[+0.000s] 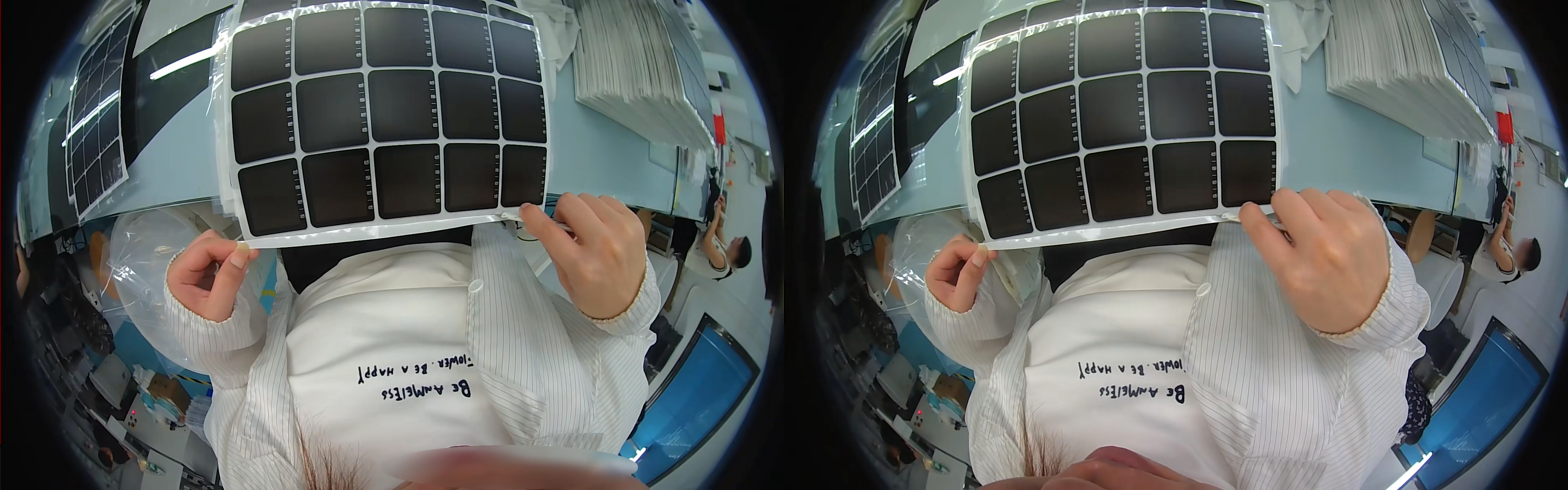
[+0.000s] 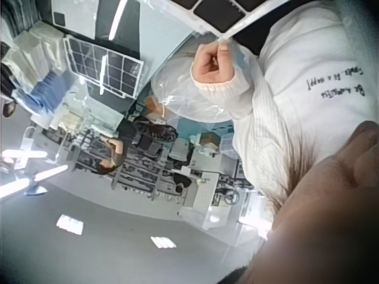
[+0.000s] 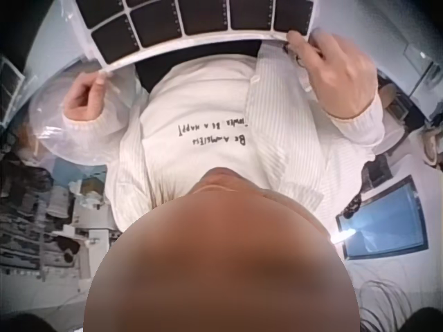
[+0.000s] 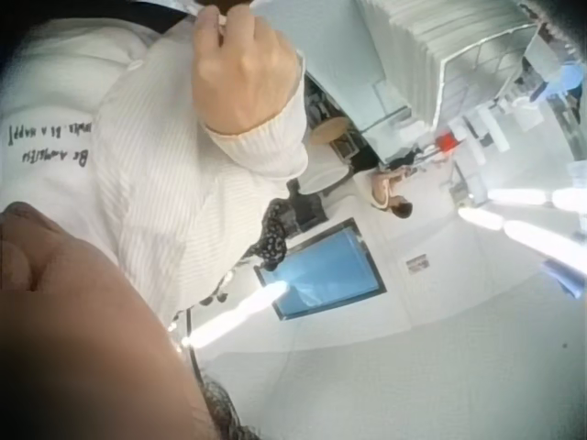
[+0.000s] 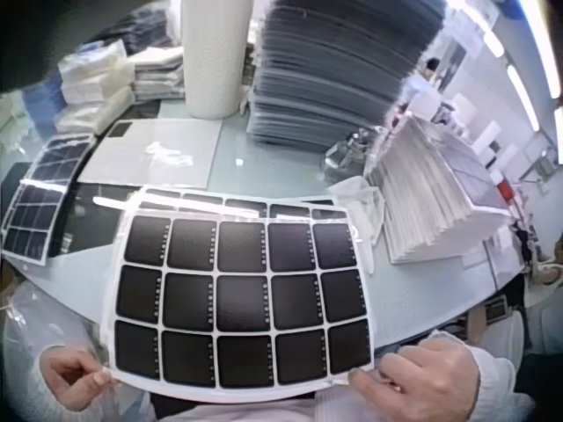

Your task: Inspecting and cleaning flexible solar panels using a wipe.

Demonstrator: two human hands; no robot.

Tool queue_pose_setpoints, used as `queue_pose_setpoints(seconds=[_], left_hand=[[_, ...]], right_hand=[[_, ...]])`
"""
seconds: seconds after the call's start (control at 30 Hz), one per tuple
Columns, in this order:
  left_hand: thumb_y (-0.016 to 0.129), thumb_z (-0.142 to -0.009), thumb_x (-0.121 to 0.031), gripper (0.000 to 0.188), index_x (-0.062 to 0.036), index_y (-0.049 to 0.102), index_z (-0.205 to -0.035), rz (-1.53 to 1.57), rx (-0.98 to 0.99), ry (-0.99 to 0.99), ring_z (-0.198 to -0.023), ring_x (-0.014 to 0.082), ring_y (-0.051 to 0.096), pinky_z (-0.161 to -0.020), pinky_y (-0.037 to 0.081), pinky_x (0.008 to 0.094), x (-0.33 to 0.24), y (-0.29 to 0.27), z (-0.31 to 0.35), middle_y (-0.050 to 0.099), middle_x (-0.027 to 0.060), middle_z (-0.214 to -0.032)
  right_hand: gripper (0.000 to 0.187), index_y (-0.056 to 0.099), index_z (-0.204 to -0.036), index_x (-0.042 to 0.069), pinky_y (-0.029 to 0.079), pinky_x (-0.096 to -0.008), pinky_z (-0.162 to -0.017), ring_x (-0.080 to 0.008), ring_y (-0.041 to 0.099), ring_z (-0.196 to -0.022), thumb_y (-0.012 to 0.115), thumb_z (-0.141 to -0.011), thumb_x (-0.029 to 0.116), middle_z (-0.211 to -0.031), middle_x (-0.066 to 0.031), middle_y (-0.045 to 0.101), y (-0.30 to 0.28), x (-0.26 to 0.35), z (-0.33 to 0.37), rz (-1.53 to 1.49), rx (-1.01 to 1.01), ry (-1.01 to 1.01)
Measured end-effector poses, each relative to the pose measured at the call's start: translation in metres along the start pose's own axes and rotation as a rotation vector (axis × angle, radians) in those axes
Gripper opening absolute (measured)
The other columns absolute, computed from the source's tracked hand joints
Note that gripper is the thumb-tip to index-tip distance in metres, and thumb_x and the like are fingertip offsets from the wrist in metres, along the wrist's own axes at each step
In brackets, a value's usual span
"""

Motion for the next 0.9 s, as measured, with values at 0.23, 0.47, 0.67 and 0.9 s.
queue_pose_setpoints(seconds=[0.23, 0.47, 0.67, 0.9], left_hand=[[0.060, -0.077, -0.004, 0.007, 0.0014, 0.063, -0.075, -0.029, -0.001, 0.016, -0.054, 0.0065, 0.043, -0.051, 0.033, 0.0206, -0.001, 0.001, -0.003, 0.051, 0.0024, -0.062], [0.061, -0.073, 0.000, 0.001, 0.0005, 0.062, -0.072, -0.010, -0.006, 0.105, -0.053, 0.0090, 0.043, -0.050, 0.033, 0.0223, -0.017, -0.005, 0.001, 0.050, 0.0034, -0.061], [0.063, -0.063, 0.003, 0.009, -0.0022, 0.064, -0.070, -0.085, 0.345, 0.537, -0.048, 0.0156, 0.048, -0.044, 0.036, 0.0247, -0.082, 0.065, 0.008, 0.057, 0.0047, -0.060], [0.064, -0.060, 0.002, 0.017, -0.0023, 0.066, -0.076, -0.114, 0.546, 0.779, -0.047, 0.0158, 0.050, -0.041, 0.038, 0.0255, -0.116, 0.095, 0.025, 0.057, 0.0041, -0.060]], right_hand=[[0.020, 0.063, -0.082, 0.005, 0.035, -0.0304, -0.044, -0.0178, 0.046, -0.050, 0.064, -0.062, 0.003, -0.058, -0.0049, 0.042, -0.002, -0.022, 0.018, 0.071, -0.003, 0.095], [0.015, 0.063, -0.082, 0.002, 0.038, -0.0292, -0.046, -0.0189, 0.049, -0.053, 0.064, -0.066, 0.004, -0.061, -0.0078, 0.045, -0.019, -0.045, 0.038, -0.078, 0.052, 0.169], [0.017, 0.062, -0.093, -0.002, 0.036, -0.0243, -0.050, -0.0132, 0.048, -0.057, 0.062, -0.076, 0.002, -0.067, -0.0085, 0.052, -0.045, -0.090, 0.013, -0.282, -0.167, 0.252], [0.032, 0.055, -0.107, 0.000, 0.046, -0.0414, -0.064, -0.0360, 0.057, -0.075, 0.058, -0.078, 0.014, -0.082, -0.0196, 0.057, -0.058, -0.160, -0.063, -0.077, -0.791, 0.179]])
Point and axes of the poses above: each hand's wrist, its own z-axis away from the middle knuckle, its own y-axis out of the palm, x = y × z, the point moved 10 cm from there along -z, towards the middle knuckle
